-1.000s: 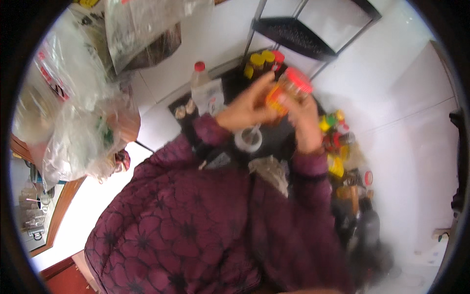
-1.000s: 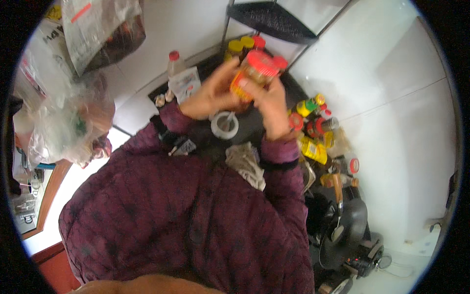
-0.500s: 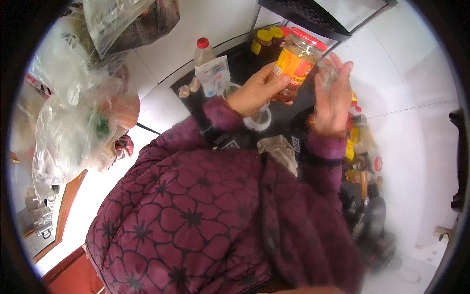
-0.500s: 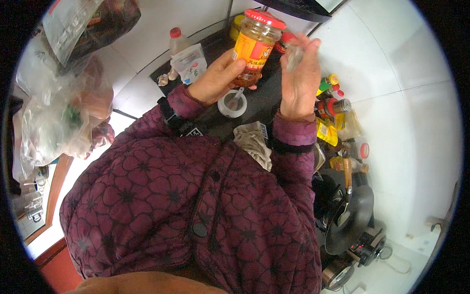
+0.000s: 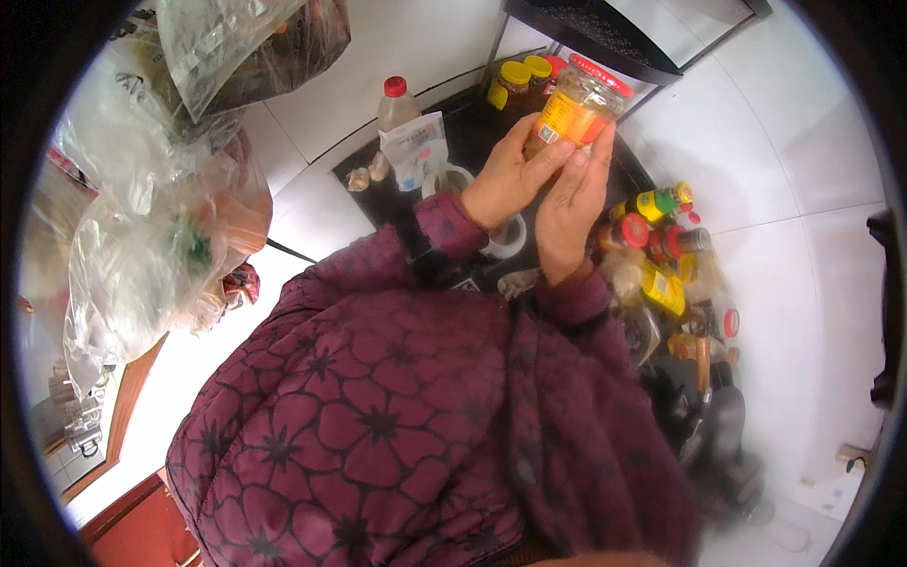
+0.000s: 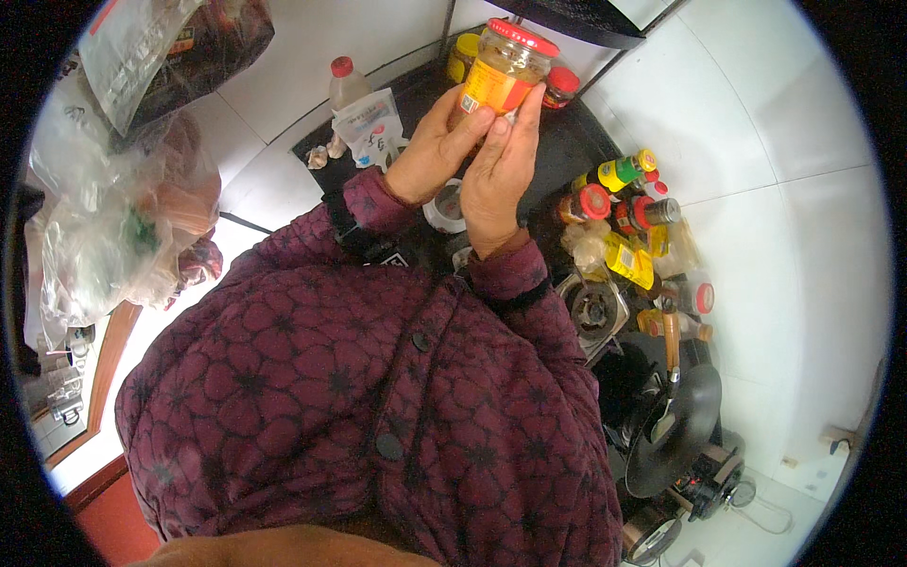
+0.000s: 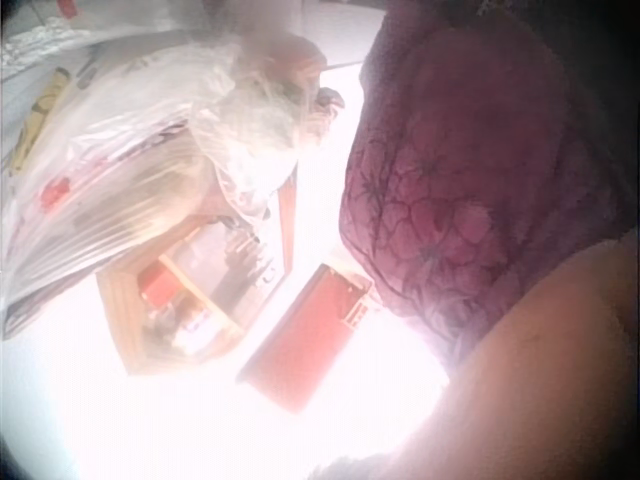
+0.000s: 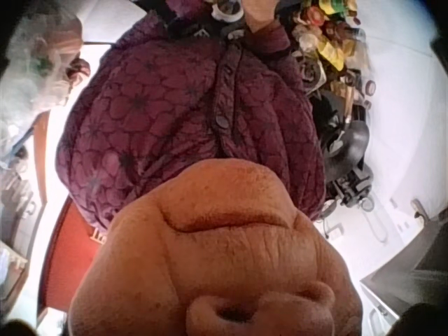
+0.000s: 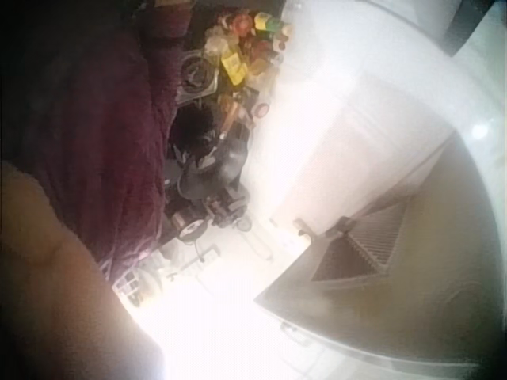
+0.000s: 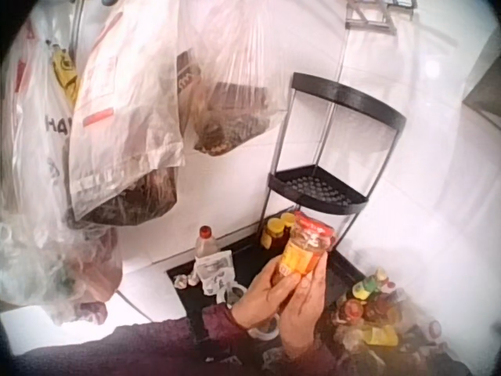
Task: The person washes raw meat in an orange bowl under running water, then moves to a shelf to open several spice jars and pour their contents into a small white bowl. The person returns to the sink area and continues handling the spice jars.
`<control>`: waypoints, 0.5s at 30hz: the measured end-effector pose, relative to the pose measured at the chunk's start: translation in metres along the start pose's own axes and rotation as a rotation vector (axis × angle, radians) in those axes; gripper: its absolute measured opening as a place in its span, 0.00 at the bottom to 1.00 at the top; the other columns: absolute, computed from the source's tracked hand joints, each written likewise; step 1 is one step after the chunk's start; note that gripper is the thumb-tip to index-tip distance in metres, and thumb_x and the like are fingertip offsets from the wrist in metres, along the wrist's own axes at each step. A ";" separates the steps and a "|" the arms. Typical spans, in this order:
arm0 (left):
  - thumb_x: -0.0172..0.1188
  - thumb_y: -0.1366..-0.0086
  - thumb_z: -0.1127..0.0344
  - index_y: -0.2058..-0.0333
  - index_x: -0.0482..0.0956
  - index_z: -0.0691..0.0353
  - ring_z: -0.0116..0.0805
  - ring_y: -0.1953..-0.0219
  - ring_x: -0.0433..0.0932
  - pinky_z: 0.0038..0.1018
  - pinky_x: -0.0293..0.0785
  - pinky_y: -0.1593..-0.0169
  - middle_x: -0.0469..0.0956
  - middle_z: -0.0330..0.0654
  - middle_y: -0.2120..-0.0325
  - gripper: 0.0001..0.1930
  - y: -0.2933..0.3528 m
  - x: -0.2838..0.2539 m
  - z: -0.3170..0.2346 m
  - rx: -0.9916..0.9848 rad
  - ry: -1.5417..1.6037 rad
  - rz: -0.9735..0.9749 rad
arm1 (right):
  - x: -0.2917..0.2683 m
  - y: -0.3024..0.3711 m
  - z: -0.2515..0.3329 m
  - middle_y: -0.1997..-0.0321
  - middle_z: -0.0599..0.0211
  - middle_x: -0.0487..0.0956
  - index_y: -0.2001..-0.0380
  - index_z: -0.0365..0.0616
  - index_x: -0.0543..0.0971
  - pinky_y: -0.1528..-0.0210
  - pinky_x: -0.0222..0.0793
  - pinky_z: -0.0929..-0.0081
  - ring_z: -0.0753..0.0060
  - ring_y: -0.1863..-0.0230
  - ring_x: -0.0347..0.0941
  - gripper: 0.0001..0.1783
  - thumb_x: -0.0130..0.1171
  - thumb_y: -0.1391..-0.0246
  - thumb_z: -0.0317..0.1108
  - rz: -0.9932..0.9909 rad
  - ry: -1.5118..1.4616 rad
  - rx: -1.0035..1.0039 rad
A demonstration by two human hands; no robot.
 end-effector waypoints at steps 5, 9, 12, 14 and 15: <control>0.62 0.34 0.56 0.45 0.68 0.67 0.27 0.56 0.76 0.24 0.73 0.51 0.77 0.41 0.56 0.26 -0.013 -0.015 -0.006 -0.005 0.117 -0.126 | 0.019 0.043 -0.025 0.34 0.47 0.65 0.32 0.33 0.55 0.40 0.62 0.69 0.58 0.38 0.66 0.29 0.42 0.30 0.37 0.110 -0.284 0.336; 0.67 0.39 0.59 0.43 0.67 0.67 0.31 0.53 0.75 0.28 0.72 0.48 0.76 0.46 0.53 0.30 -0.022 -0.019 -0.012 0.039 0.032 -0.070 | -0.013 0.011 -0.039 0.40 0.56 0.71 0.34 0.41 0.61 0.71 0.72 0.83 0.76 0.58 0.75 0.26 0.48 0.31 0.38 0.009 -0.370 0.629; 0.70 0.43 0.61 0.42 0.66 0.67 0.42 0.44 0.71 0.33 0.66 0.41 0.71 0.52 0.47 0.34 -0.016 -0.015 -0.013 0.111 -0.215 -0.046 | -0.028 -0.051 -0.010 0.45 0.63 0.75 0.38 0.39 0.66 0.56 0.72 0.80 0.77 0.54 0.74 0.33 0.66 0.45 0.35 0.235 -0.278 0.367; 0.69 0.41 0.64 0.40 0.64 0.67 0.38 0.43 0.69 0.32 0.65 0.40 0.69 0.50 0.45 0.33 -0.013 -0.009 -0.014 0.161 -0.282 -0.033 | -0.015 -0.074 0.001 0.49 0.64 0.79 0.43 0.37 0.70 0.45 0.70 0.73 0.74 0.48 0.74 0.36 0.74 0.54 0.31 0.343 -0.300 0.315; 0.67 0.39 0.67 0.39 0.63 0.66 0.34 0.42 0.68 0.32 0.65 0.39 0.68 0.47 0.43 0.32 -0.013 -0.007 -0.018 0.202 -0.318 -0.029 | -0.012 -0.080 0.000 0.48 0.64 0.78 0.41 0.38 0.69 0.44 0.69 0.73 0.73 0.47 0.74 0.36 0.73 0.53 0.30 0.334 -0.302 0.380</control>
Point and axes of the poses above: each hand's wrist, its own y-axis away from the middle knuckle, its own x-axis out of the palm, z = x × y, the point moved 9 cm from there along -y, towards the middle knuckle
